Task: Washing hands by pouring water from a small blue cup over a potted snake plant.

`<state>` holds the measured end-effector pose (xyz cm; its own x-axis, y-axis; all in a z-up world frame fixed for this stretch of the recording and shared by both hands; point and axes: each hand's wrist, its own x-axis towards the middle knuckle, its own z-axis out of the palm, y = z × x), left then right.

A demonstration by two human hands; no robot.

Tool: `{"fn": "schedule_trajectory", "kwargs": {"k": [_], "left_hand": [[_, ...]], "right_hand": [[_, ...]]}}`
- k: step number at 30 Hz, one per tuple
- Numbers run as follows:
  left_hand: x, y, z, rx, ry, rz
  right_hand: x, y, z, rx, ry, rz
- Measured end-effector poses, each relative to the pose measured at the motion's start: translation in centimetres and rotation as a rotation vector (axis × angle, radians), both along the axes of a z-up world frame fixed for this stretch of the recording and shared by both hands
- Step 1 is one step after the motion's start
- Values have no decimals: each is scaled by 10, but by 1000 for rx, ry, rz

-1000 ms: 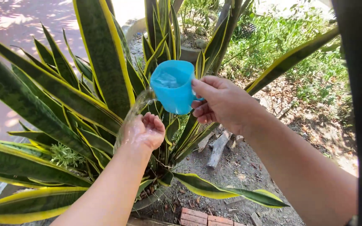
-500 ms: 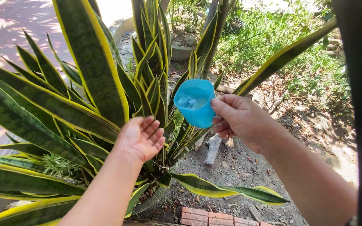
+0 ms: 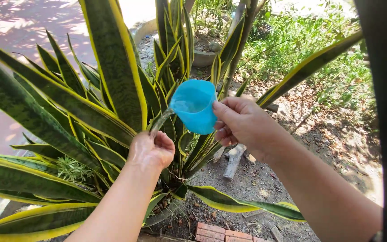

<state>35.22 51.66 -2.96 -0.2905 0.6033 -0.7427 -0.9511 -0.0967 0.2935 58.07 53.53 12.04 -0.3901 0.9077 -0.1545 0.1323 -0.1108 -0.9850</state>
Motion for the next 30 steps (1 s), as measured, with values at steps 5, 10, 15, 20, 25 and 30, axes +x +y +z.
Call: {"fn": "schedule_trajectory", "kwargs": {"k": [5,10,15,20,25,30], "left_hand": [[33,19,58,96,-67,-30],[62,35,160,187,711,-735],[58,16,172,312,852,-681],[47,-25,82,221,455,-493],[29,-69,7,-66,-24,-185],[-10,-65,-26,-21,-44,20]], "right_hand": [[38,-3,-3,-97,-30,-97],[76,-6,-18,-89,-81,-165],[86,-15,-21,-60,-79,-193],[76,-13,-29,-27,-105,-141],[34,-22,-14,81,-180,-24],[-8,-27,10,140,-153,133]]}}
